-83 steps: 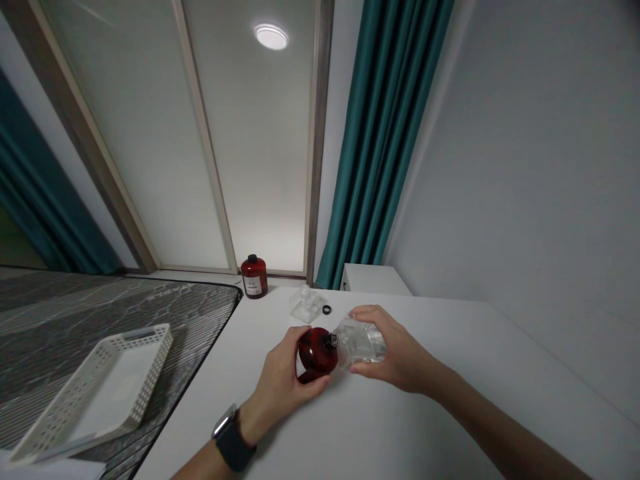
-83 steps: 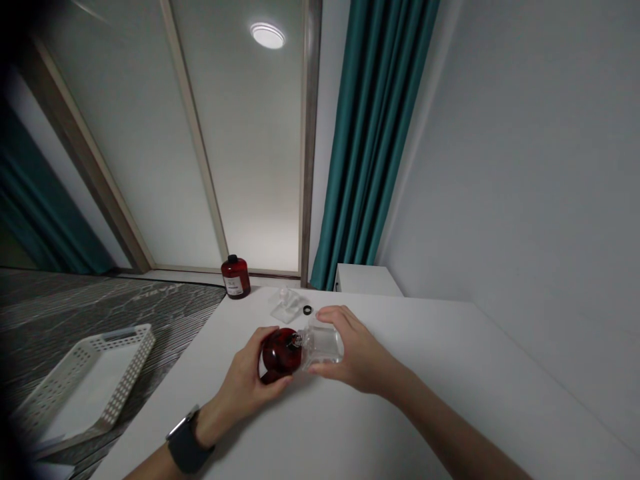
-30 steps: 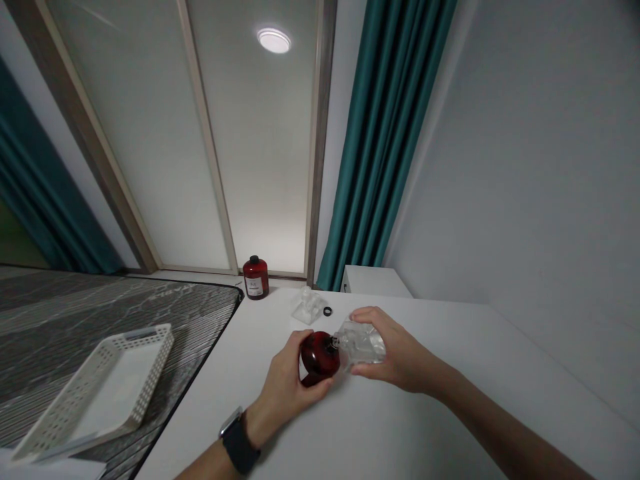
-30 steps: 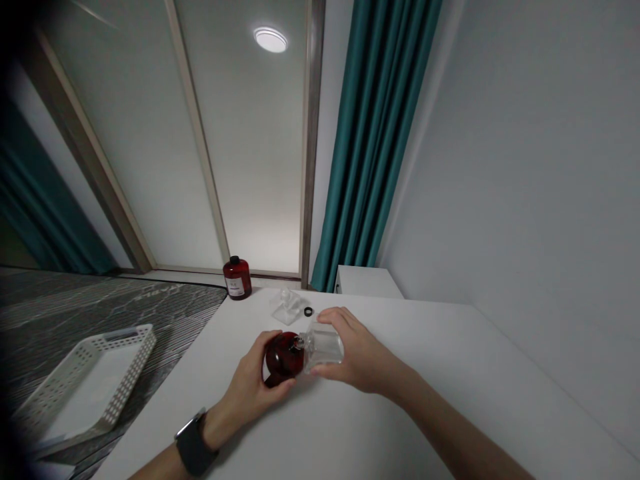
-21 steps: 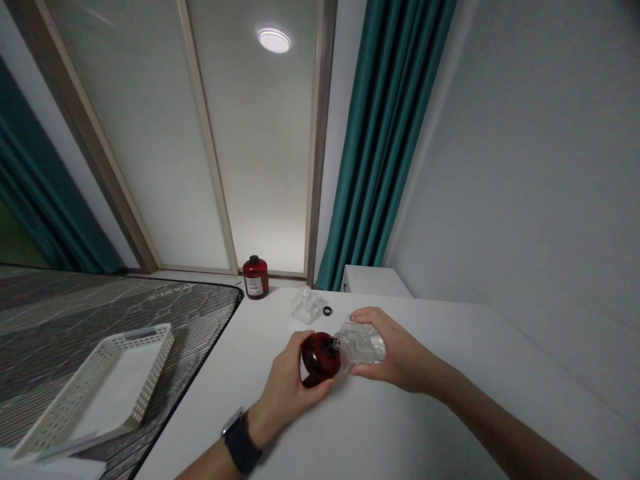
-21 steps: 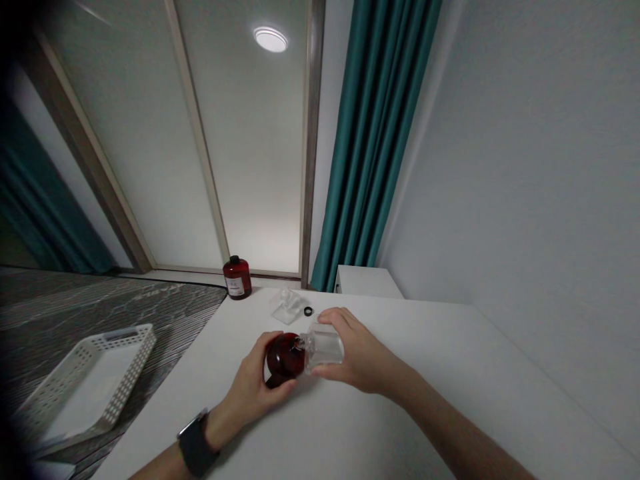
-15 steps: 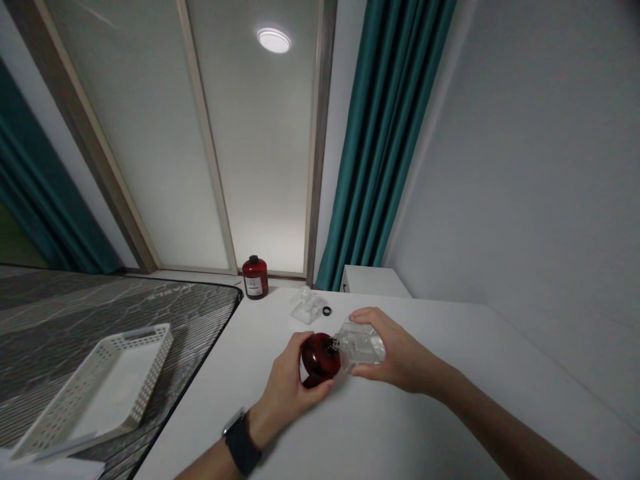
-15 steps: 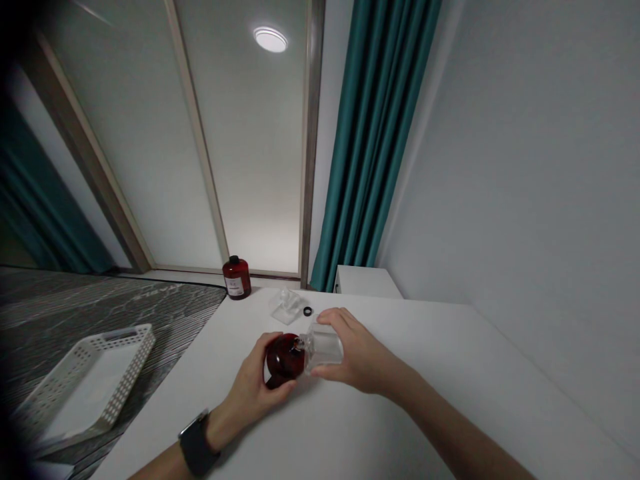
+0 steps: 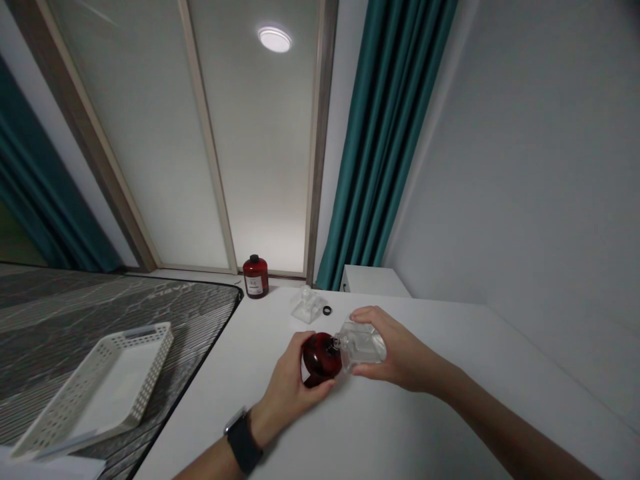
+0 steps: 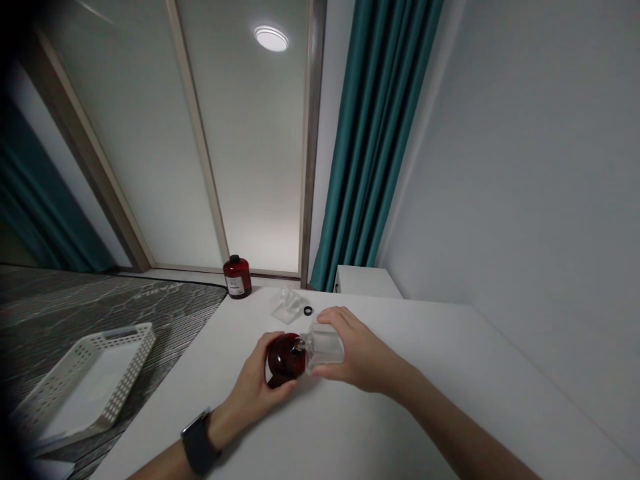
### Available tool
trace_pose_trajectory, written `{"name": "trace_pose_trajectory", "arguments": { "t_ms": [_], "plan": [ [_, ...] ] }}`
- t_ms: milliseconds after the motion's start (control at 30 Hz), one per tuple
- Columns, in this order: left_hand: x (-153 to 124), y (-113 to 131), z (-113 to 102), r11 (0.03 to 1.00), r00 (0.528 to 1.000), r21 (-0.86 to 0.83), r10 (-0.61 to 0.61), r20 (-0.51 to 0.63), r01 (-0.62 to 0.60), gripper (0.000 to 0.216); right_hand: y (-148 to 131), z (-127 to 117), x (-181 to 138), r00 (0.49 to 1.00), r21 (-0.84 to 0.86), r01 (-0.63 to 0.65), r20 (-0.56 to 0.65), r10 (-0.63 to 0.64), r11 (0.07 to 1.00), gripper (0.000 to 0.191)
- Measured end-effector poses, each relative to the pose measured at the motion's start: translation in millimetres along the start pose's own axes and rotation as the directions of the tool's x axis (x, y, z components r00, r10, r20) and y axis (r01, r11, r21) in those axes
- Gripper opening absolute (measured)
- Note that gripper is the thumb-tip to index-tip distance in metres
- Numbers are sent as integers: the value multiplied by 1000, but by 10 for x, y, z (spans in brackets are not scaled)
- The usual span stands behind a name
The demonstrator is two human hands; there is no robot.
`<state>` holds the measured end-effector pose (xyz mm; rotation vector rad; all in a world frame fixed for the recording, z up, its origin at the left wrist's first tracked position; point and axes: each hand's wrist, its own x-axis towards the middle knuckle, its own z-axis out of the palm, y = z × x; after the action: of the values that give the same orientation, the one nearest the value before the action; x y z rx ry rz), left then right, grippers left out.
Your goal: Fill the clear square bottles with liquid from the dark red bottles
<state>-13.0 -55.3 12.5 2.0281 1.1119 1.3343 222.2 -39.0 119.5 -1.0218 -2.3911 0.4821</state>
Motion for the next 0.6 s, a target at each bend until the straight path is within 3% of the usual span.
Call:
{"name": "trace_pose_trajectory", "arguments": {
  "t_ms": [600],
  "plan": [
    [-7,-1,12,997,999,-69,-19,34,21,63,8,-27,2,1000,-19,14,-4,-14,1000,64]
  ]
}}
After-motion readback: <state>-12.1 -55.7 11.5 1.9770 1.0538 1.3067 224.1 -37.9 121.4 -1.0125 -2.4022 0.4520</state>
